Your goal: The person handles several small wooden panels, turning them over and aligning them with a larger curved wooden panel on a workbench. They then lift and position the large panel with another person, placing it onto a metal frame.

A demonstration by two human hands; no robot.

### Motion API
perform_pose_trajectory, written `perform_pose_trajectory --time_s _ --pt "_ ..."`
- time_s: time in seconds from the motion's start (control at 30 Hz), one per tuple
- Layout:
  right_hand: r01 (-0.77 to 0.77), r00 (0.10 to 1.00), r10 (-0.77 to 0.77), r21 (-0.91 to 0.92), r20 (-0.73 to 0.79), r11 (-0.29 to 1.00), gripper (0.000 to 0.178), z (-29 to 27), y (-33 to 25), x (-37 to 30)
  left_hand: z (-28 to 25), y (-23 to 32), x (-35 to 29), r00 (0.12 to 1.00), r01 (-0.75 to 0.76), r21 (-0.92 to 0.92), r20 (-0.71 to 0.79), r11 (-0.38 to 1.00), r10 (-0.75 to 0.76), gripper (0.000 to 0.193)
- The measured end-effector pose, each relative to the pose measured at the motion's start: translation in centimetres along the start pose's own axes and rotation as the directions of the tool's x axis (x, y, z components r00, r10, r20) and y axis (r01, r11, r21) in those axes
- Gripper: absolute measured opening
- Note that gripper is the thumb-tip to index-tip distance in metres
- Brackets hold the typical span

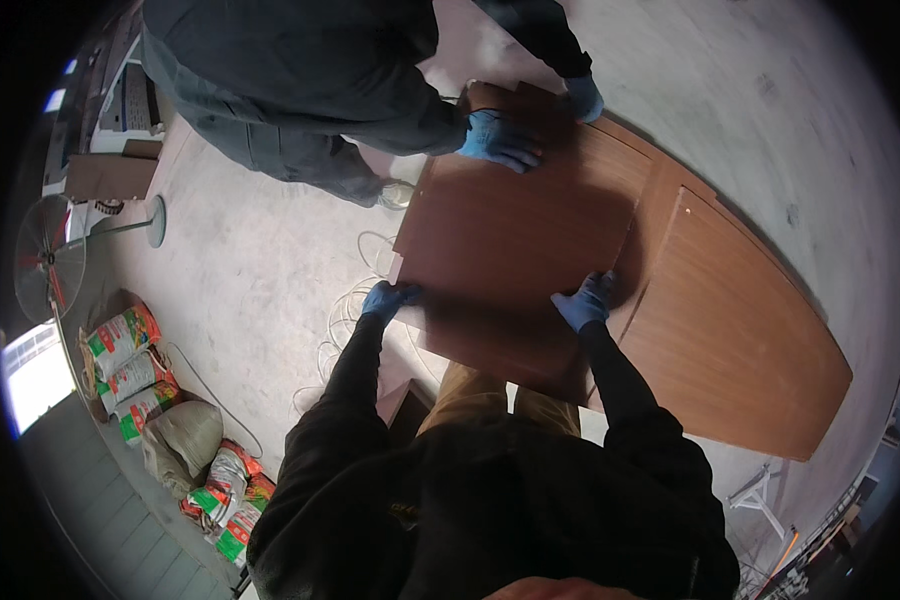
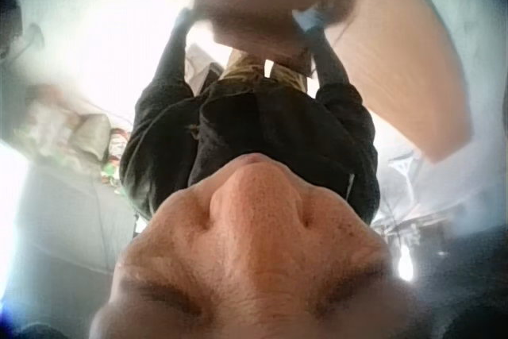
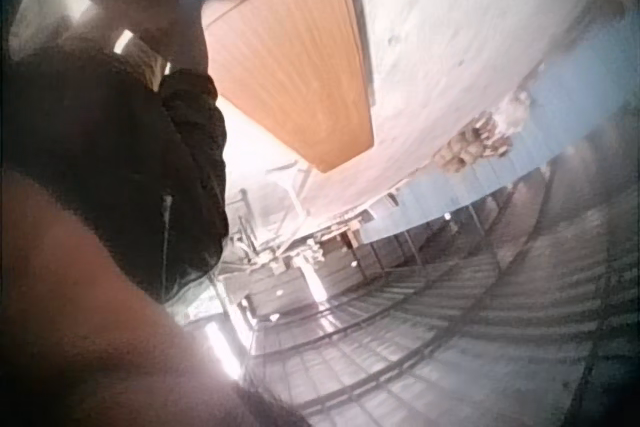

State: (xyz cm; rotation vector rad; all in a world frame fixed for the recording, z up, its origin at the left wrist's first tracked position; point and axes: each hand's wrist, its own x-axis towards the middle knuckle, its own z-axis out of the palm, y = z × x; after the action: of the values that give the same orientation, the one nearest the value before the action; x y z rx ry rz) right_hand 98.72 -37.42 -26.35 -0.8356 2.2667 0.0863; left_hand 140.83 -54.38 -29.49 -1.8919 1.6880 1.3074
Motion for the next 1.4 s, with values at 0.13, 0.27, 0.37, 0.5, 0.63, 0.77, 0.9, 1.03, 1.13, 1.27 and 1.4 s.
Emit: perform_pose_trajectory --time_s 0.13,0.27,0.37,0.5,0.63,0.77,0.9,1.03,1.13,1.27,1.4 --pt "-0.009 1.000 0.010 -0.037 0.020 0.999 0.122 0.3 -0.1 0.4 0.8 -0.9 1.4 0.992 0.064 -0.362 0.124 0.930 -0.020 0.041" --pt "-0.049 0.996 0.053 -0.047 0.070 0.998 0.121 0.3 -0.1 0.7 1.7 0.5 0.9 0.953 0.106 0.021 -0.288 0.994 -0.096 0.090" --pt "-0.065 0.995 0.069 -0.058 0.067 0.996 0.118 0.2 -0.2 0.8 4.7 5.5 -1.4 0.659 -0.126 0.387 -0.656 0.914 0.368 0.090" --pt "-0.071 0.997 0.072 -0.013 0.033 0.997 0.109 0.0 -0.3 1.4 9.4 15.4 -1.5 0.625 -0.358 0.364 -0.591 0.860 0.510 0.095" --pt "0.012 1.000 -0.012 -0.109 0.003 0.994 0.065 -1.3 1.0 3.4 12.7 23.7 0.7 0.633 -0.471 0.233 -0.582 0.851 0.510 0.097" --pt "0.137 0.989 -0.138 -0.018 -0.047 0.990 0.032 -6.7 5.4 9.0 14.8 26.5 1.4 0.740 -0.252 0.306 -0.551 0.918 0.387 0.096" --pt "0.161 0.962 -0.105 0.211 -0.253 0.964 0.019 -12.4 7.6 18.0 15.6 26.7 1.9 0.702 -0.222 0.365 -0.584 0.904 0.408 0.096" --pt "0.381 0.851 -0.358 -0.016 -0.385 0.924 0.026 -18.3 5.9 25.0 15.8 26.7 2.3 0.693 -0.212 0.372 -0.595 0.904 0.408 0.094" --pt "0.458 0.836 -0.484 -0.158 -0.256 0.875 0.032 -20.6 2.6 28.8 15.9 26.8 2.4 0.662 -0.229 0.366 -0.621 0.902 0.420 0.092" --pt "0.464 0.874 -0.484 -0.226 -0.041 0.857 0.035 -22.1 -0.6 31.7 16.0 26.8 2.6 0.640 -0.230 0.395 -0.627 0.890 0.444 0.092" --pt "0.311 0.937 -0.308 0.010 0.163 0.950 0.030 -22.9 -1.8 32.4 15.9 27.0 2.5 0.626 -0.246 0.392 -0.634 0.886 0.454 0.091"
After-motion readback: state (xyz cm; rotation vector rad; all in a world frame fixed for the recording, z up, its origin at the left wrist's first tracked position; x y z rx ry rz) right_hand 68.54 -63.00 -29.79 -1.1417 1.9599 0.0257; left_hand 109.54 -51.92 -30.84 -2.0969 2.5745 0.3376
